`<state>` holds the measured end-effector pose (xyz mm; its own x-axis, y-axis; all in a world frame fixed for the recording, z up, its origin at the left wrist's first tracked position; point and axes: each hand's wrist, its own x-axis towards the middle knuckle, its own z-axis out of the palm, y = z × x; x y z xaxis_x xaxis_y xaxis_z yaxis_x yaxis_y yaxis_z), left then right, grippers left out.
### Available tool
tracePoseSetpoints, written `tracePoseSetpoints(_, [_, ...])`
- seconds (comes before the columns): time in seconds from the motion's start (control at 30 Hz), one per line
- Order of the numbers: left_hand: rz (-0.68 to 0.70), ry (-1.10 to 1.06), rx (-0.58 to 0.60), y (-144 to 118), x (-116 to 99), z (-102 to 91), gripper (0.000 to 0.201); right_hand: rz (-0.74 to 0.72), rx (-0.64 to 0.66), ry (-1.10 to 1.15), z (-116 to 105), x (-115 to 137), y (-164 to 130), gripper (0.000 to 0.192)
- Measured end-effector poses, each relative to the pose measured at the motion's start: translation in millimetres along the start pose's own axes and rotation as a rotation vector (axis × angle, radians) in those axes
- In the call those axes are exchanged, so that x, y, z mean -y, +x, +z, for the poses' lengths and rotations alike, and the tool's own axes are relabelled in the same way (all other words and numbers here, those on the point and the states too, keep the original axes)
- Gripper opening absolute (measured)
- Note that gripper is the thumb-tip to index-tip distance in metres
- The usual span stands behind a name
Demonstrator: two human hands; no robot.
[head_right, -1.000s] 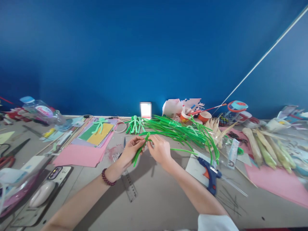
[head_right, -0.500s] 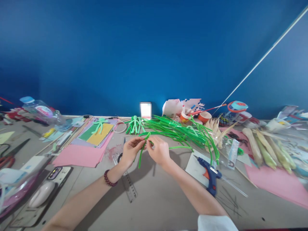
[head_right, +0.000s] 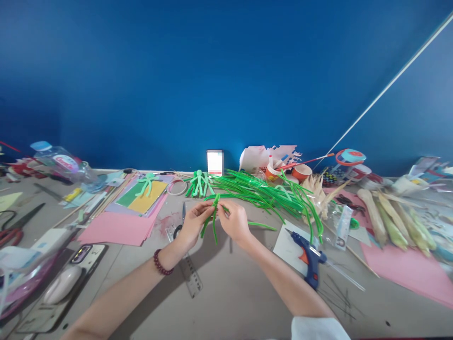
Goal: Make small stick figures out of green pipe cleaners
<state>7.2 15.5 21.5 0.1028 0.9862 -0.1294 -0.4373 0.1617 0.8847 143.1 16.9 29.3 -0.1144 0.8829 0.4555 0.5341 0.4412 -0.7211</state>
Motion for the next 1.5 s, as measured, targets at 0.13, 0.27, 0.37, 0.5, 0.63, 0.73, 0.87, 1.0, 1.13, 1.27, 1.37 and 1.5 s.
tracePoseSetpoints(0.13, [0.017, -0.014, -0.034, 0.6, 2.8, -1.3, 0.025, -0.031, 0.042, -0.087, 3.6, -1.7, -3.3, 0.022])
tracePoseSetpoints(0.27, [0.053, 0.074, -0.034, 0.8, 4.9, -2.6, 0.025, -0.066, 0.033, -0.210, 5.3, -0.6, -6.8, 0.021])
tracePoseSetpoints(0.37, [0.134, 0.222, -0.030, 4.5, 5.7, -6.9, 0.022, -0.090, 0.028, -0.326, 4.9, 1.5, -8.9, 0.023])
tracePoseSetpoints(0.5, [0.390, 0.542, -0.007, 10.9, 3.6, -15.3, 0.014, -0.119, 0.048, -0.450, 2.5, 4.3, -9.2, 0.025])
tracePoseSetpoints(0.63, [0.542, 0.726, 0.019, 9.3, -2.6, -16.3, 0.012, -0.104, 0.047, -0.462, -2.2, 6.9, -5.7, 0.023])
tracePoseSetpoints(0.73, [0.534, 0.705, 0.001, 5.6, -6.4, -12.1, 0.013, -0.038, 0.042, -0.264, -6.2, 9.1, -1.5, 0.020])
tracePoseSetpoints(0.87, [0.334, 0.464, 0.063, 3.3, -8.4, -7.4, 0.019, 0.111, 0.047, 0.081, -8.8, 12.0, 1.5, 0.022])
tracePoseSetpoints(1.0, [0.147, 0.217, 0.093, 2.8, -10.8, -5.5, 0.022, 0.200, 0.032, 0.221, -8.3, 13.5, 1.6, 0.021])
tracePoseSetpoints(1.13, [0.150, 0.245, 0.056, 1.6, -14.6, -4.3, 0.020, 0.254, 0.015, 0.278, -7.4, 13.4, 2.6, 0.020])
tracePoseSetpoints(1.27, [0.158, 0.307, 0.022, 1.6, -16.9, -4.8, 0.020, 0.269, 0.024, 0.296, -6.6, 11.6, 3.2, 0.020])
tracePoseSetpoints(1.37, [0.118, 0.304, -0.021, 3.5, -15.6, -6.9, 0.021, 0.266, 0.024, 0.284, -4.8, 8.9, 2.5, 0.020])
tracePoseSetpoints(1.5, [0.106, 0.327, -0.050, 7.2, -10.9, -10.8, 0.021, 0.253, 0.031, 0.250, -2.5, 6.7, 1.5, 0.021])
